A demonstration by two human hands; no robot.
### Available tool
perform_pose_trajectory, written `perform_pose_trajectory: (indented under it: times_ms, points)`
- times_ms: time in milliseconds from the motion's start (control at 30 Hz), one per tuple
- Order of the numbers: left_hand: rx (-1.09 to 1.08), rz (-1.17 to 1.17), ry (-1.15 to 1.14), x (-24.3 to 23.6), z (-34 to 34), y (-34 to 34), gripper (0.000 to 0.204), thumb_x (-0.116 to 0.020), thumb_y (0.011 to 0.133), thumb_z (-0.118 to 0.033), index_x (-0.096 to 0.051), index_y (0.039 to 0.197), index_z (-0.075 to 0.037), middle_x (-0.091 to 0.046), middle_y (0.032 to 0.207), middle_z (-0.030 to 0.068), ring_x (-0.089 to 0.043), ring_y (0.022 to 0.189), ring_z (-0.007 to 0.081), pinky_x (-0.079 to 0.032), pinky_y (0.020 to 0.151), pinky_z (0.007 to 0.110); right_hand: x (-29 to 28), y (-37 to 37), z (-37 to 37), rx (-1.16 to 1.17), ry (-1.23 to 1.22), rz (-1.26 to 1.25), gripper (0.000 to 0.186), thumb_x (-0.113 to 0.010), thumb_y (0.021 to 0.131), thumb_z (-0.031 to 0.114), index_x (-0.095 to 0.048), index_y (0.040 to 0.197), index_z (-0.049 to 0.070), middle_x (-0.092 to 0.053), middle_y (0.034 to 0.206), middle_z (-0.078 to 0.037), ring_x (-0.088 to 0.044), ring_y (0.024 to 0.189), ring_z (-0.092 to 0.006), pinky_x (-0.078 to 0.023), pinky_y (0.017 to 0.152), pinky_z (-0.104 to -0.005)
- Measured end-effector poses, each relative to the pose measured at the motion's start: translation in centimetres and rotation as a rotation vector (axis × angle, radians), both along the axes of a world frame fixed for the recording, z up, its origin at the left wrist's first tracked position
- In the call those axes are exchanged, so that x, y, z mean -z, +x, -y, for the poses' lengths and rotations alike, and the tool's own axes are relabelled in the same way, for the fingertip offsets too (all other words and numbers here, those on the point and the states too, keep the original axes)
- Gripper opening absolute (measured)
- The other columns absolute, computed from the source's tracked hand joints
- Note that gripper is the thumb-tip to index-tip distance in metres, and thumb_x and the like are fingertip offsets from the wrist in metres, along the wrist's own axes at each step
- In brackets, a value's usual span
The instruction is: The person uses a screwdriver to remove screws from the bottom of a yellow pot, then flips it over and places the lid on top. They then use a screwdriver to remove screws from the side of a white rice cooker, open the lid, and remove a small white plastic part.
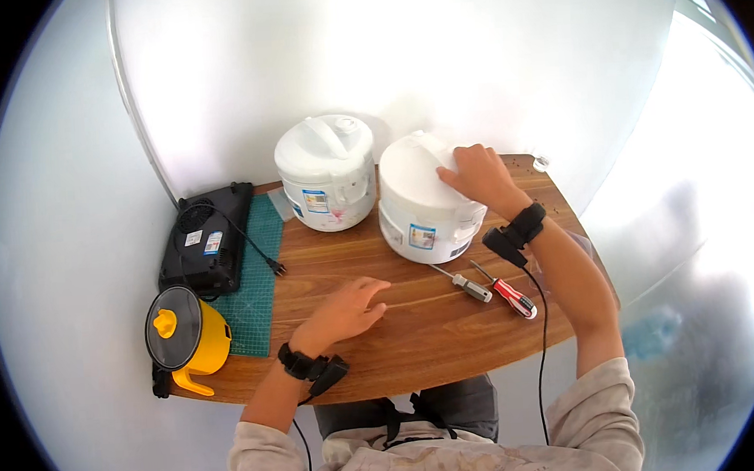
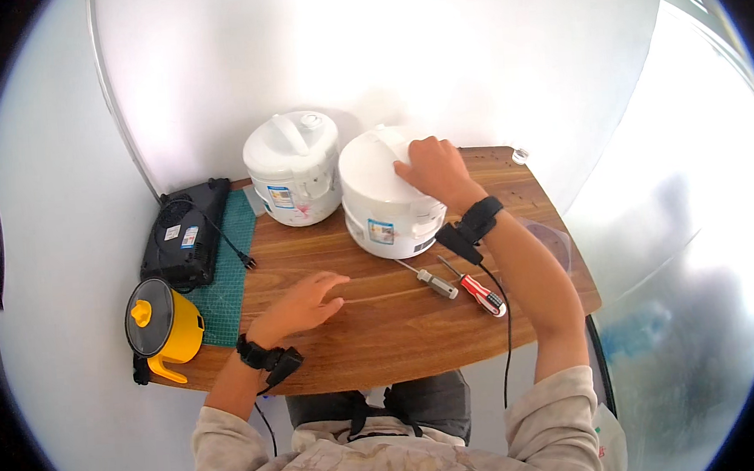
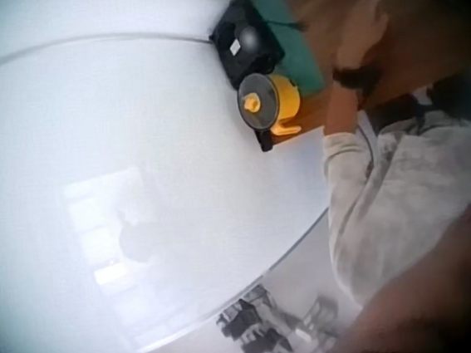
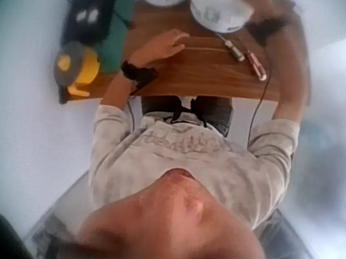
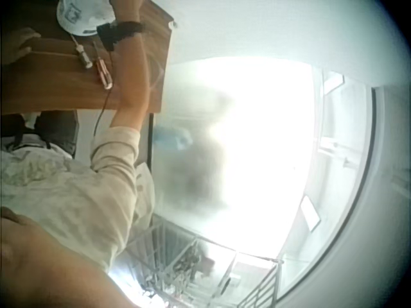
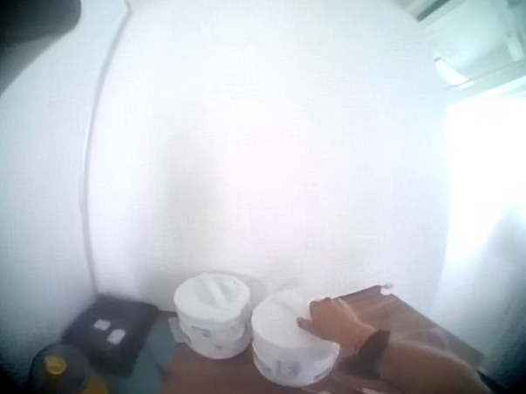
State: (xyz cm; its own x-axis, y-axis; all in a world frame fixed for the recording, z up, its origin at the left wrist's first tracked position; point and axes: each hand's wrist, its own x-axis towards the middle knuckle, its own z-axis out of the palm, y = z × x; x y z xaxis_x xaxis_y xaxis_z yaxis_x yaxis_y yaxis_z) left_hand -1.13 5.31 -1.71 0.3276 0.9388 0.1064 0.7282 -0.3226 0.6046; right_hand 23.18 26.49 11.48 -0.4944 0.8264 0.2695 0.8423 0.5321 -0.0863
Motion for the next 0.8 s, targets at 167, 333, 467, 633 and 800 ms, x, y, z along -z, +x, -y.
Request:
perform_pose_trajectory:
  times_ms: [167, 333, 467, 633, 800]
  points:
    - [-0.013, -0.019, 0.027, -3.9, 2.4, 0.2, 0.039, -0.064, 0.097, -0.021, -0.062, 0.133, -0.005, -0.063, 0.131, 0.0191, -0.058, 0.124, 0.0370, -0.048, 0.104, 0.044, 0.4, -1.0, 3.5, -0.145, 0.101, -0.024, 0.049, -0.065, 0.093, 0.042, -0.071, 0.087, -0.006, -0.070, 0.077, -0.025, -0.070, 0.076, -0.0406, -0.056, 0.077, -0.0496]
    - [-0.128, -0.064, 0.128, -7.7, 3.5, 0.2, 0.034, -0.065, 0.098, -0.018, -0.065, 0.129, -0.007, -0.065, 0.129, 0.0166, -0.061, 0.119, 0.0342, -0.050, 0.103, 0.041, 0.3, -1.5, 6.3, -0.244, 0.093, -0.085, 0.045, -0.067, 0.092, 0.038, -0.069, 0.078, -0.005, -0.069, 0.072, -0.022, -0.069, 0.068, -0.0379, -0.058, 0.069, -0.0455]
    - [-0.182, -0.035, 0.305, -11.2, 3.2, 0.2, 0.027, -0.064, 0.097, -0.012, -0.067, 0.123, -0.005, -0.068, 0.121, 0.0158, -0.064, 0.112, 0.0331, -0.052, 0.098, 0.040, -0.4, -1.8, 8.5, -0.261, 0.021, -0.091, 0.043, -0.068, 0.091, 0.034, -0.069, 0.075, -0.006, -0.068, 0.070, -0.021, -0.069, 0.068, -0.0366, -0.058, 0.067, -0.0440]
    - [-0.260, 0.074, 0.369, -14.1, 2.2, 0.4, 0.024, -0.060, 0.098, -0.007, -0.067, 0.120, -0.005, -0.068, 0.118, 0.0137, -0.064, 0.110, 0.0314, -0.053, 0.093, 0.037, 0.1, -1.9, 9.9, -0.395, 0.090, -0.176, 0.046, -0.068, 0.092, 0.037, -0.067, 0.079, -0.007, -0.067, 0.068, -0.022, -0.068, 0.065, -0.0374, -0.056, 0.066, -0.0449]
    - [-0.180, -0.017, 0.435, -14.5, -0.2, 1.5, 0.025, -0.061, 0.100, -0.012, -0.066, 0.123, -0.005, -0.064, 0.130, 0.0146, -0.059, 0.123, 0.0324, -0.048, 0.103, 0.039, 0.1, -2.8, 12.7, -0.457, 0.046, -0.213, 0.044, -0.068, 0.092, 0.035, -0.068, 0.077, -0.007, -0.067, 0.068, -0.022, -0.068, 0.066, -0.0375, -0.056, 0.066, -0.0452]
